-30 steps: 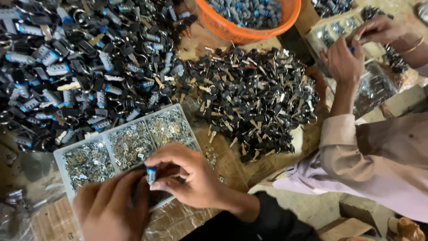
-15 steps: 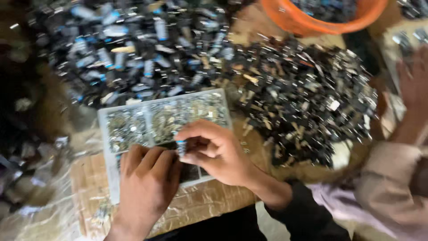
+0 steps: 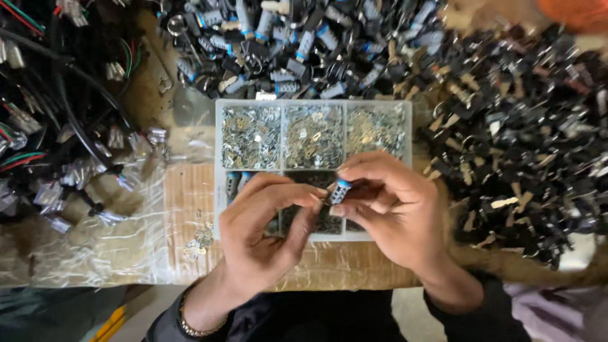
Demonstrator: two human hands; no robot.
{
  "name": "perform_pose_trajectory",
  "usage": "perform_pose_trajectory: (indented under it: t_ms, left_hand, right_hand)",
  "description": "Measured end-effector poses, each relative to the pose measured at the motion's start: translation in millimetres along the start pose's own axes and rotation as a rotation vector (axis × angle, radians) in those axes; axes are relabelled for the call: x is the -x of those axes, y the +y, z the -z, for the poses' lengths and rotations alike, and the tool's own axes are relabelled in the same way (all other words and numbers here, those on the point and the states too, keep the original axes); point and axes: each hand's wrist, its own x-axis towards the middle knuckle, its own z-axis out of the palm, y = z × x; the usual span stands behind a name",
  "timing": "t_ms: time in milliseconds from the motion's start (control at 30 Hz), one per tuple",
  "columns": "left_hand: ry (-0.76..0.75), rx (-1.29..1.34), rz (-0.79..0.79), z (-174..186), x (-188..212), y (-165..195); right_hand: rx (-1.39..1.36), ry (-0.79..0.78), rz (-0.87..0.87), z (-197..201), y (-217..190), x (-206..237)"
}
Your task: The person holds a lock plug cylinder in one hand and repeatedly picks small metal pins and wafers from a compartment tray, inserting them one at a time into the plug by hand. They occasionally reach across the table for parts and continue loading the cylinder throughout the clip.
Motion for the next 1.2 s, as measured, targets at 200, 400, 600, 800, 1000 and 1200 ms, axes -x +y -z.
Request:
perform_pose_trajectory:
  t_ms: [200, 400, 600, 800, 1000, 1200]
  left_hand:
    - [-0.027, 0.223, 0.155, -1, 7, -3]
    - [-0.048, 0.207, 0.202, 0, 10, -4]
    - [-0.056, 0.18, 0.256, -1, 12, -6]
    - [-0.166, 0.344, 0.324, 11, 1, -1]
    - [-0.155, -0.499, -0.133, 2, -15, 6]
    - [-0.173, -0.376, -0.089, 0, -7, 3]
  right_hand:
    - [-0.111, -0.015, -0.011, -2, -1, 6]
    - [-0.071, -0.023, -0.016, -1, -2, 7]
    - [0.028, -0.065, 0.033, 0, -5, 7]
    - [0.179, -0.163, 0.214, 0, -4, -2]
    - [0.058, 0.021, 0.067, 2, 1, 1]
    - [-0.088, 0.05, 0.014, 0, -1, 7]
